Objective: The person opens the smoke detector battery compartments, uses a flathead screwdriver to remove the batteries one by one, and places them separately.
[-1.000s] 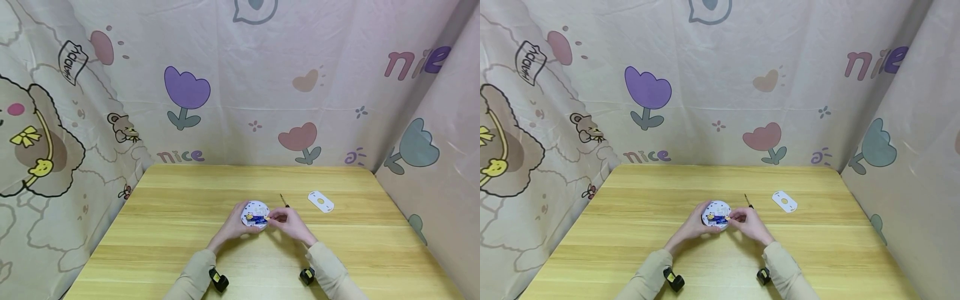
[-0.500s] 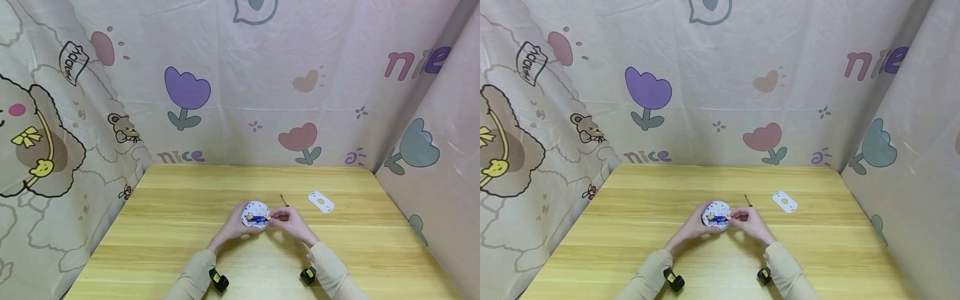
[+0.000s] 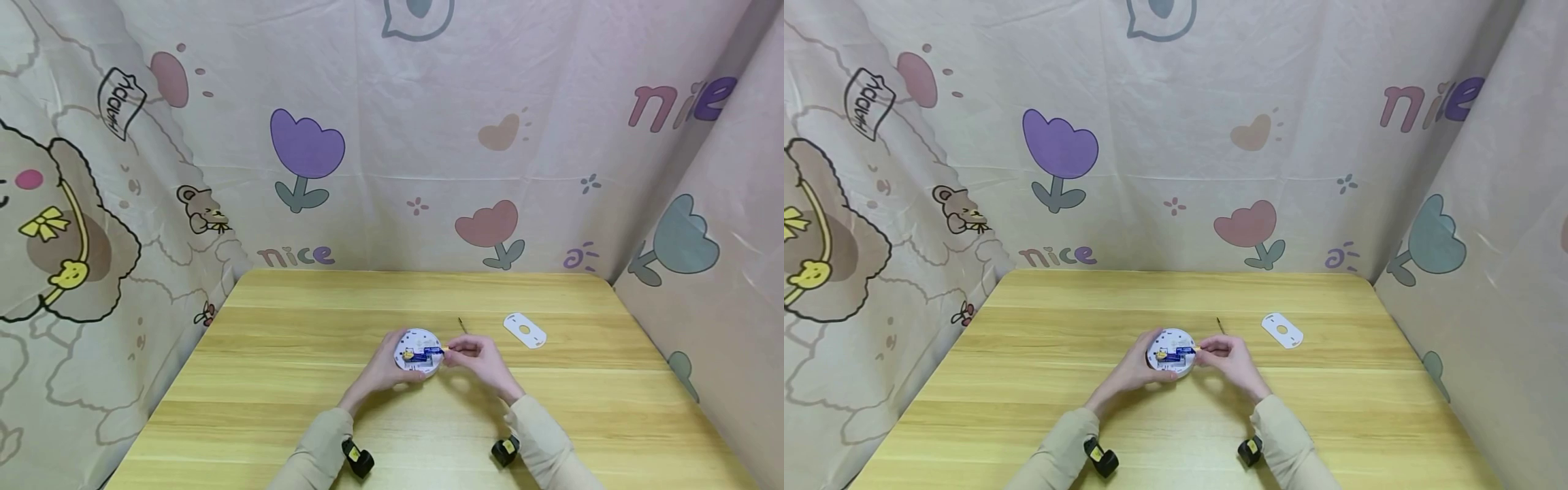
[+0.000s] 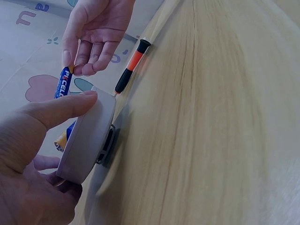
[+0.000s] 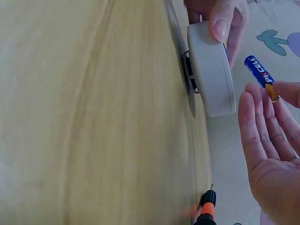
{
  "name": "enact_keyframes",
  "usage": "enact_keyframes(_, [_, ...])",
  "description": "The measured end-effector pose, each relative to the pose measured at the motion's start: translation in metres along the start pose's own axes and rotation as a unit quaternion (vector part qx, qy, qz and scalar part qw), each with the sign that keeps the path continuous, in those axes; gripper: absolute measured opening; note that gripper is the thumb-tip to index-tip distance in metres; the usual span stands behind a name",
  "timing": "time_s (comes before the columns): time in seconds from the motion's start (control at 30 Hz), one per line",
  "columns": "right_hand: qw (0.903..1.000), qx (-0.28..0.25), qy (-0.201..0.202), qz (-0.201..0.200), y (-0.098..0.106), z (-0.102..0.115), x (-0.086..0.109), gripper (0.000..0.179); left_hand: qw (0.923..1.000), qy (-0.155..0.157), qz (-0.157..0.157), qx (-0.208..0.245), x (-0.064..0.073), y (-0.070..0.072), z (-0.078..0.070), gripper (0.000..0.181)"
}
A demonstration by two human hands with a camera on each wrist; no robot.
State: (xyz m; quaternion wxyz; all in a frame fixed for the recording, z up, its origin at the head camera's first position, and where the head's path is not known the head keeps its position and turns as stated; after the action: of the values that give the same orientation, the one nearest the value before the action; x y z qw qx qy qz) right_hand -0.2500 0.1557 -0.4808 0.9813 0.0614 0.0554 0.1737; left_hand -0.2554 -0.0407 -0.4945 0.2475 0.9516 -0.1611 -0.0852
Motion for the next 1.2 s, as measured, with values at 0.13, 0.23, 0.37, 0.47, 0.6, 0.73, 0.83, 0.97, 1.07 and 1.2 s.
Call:
enact_keyframes(0.13, [0.9995,-0.026,-0.007,-0.019,0.004,-0.001,0.001,0.039,1.0,-0.003,-0.001,-0.003,0.0,0.0,0.0,0.107])
enact_keyframes(0.23, [0.9979,-0.05,-0.016,-0.038,0.007,-0.002,0.002,0.041,1.0,-0.002,-0.002,-0.003,0.0,0.001,0.0,0.107])
enact_keyframes(0.37, [0.995,-0.081,-0.017,-0.055,0.01,-0.002,0.002,0.043,1.0,-0.002,-0.002,0.0,0.0,0.001,-0.001,0.107])
enact_keyframes(0.47, [0.9936,-0.091,-0.009,-0.065,0.013,-0.001,0.003,0.043,1.0,-0.003,-0.002,-0.001,0.0,0.001,-0.001,0.107])
enact_keyframes(0.6, [0.9914,-0.094,-0.005,-0.091,0.017,-0.001,0.004,0.04,1.0,0.0,-0.002,-0.003,0.0,0.0,-0.001,0.107])
enact_keyframes(0.73, [0.9877,-0.099,-0.01,-0.121,0.021,-0.003,0.004,0.036,1.0,0.002,-0.002,-0.004,0.001,0.0,-0.001,0.107])
enact_keyframes(0.83, [0.9841,-0.105,-0.018,-0.142,0.025,-0.005,0.004,0.035,1.0,0.002,-0.001,-0.004,0.001,0.001,-0.001,0.107])
enact_keyframes(0.97, [0.9771,-0.111,-0.036,-0.178,0.03,-0.007,0.005,0.034,1.0,0.001,-0.001,-0.003,0.001,0.001,-0.002,0.107])
enact_keyframes(1.07, [0.971,-0.117,-0.041,-0.204,0.033,-0.007,0.006,0.033,1.0,0.0,-0.001,-0.003,0.001,0.001,-0.002,0.108])
enact_keyframes(1.2, [0.9641,-0.129,-0.033,-0.23,0.037,-0.008,0.008,0.031,1.0,0.0,0.0,-0.004,0.001,0.001,-0.002,0.108])
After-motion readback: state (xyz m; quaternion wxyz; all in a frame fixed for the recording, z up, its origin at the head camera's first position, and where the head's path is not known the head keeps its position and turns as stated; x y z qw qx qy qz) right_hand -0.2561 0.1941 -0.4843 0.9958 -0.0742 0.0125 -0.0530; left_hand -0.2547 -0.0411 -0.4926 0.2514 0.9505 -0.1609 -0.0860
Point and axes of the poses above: each hand's wrist, its own x-axis away from the middle knuckle, its own y-axis out of the back of the hand, z = x × y, the point moved 7 cm from there along -x, towards the middle knuckle, and after that the axes turned 1 degree about -y, right-handed, at the moved point
